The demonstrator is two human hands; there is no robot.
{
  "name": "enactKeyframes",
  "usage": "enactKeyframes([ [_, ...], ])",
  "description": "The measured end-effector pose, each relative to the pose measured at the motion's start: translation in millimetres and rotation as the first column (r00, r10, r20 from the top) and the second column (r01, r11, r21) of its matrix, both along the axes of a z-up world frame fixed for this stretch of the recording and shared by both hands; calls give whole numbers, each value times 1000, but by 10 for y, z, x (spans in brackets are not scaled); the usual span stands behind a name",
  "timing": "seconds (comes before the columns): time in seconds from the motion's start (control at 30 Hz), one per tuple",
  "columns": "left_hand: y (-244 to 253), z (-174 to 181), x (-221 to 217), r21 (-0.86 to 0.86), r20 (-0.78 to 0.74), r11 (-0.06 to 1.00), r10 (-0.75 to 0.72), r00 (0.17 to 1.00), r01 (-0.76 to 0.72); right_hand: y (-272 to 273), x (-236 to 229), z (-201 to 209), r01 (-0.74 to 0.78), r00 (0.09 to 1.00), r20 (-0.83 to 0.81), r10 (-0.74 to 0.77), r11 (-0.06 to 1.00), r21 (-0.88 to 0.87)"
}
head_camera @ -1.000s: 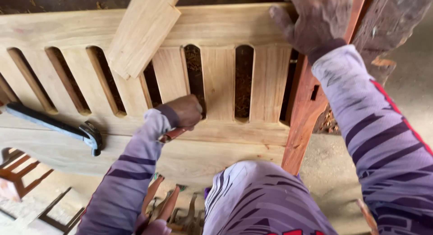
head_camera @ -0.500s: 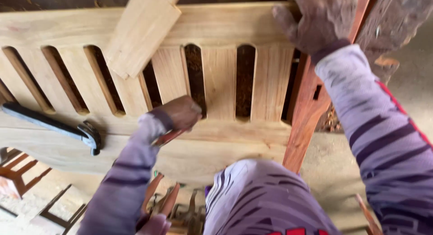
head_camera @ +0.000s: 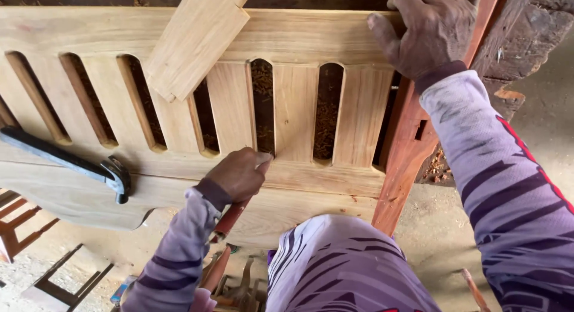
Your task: Clean and refine the joints of a wooden headboard frame using a small hand tool.
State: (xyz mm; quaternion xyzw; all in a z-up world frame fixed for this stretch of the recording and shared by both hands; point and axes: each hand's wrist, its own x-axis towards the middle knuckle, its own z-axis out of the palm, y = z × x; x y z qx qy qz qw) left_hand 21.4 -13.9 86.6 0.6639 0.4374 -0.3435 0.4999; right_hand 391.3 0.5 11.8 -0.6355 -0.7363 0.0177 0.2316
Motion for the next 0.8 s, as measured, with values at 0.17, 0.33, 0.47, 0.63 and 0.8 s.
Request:
enactKeyframes([
  [0.17,-195,-386,-228,197,45,977,75,996,-82,76,-59,158,-3,1000,9,3,999,50],
  [0.33,-92,187,68,2,-90,968,249,964,-250,-51,-9,-23,7,999,-34,-8,1000,-27],
  [0.47,-238,-180,-81,57,-126,929,370,921,-366,8,18,-7,-1,1000,-18,1,1000,-26],
  [0.63,-334,98,-44,121,11,883,456,890,-454,-136,33,-196,-25,1000,-11,24,999,-21],
  [0.8,-411,-23,-90,200,35,911,360,932,-360,-29,100,-176,-6,999,42,5,1000,16],
])
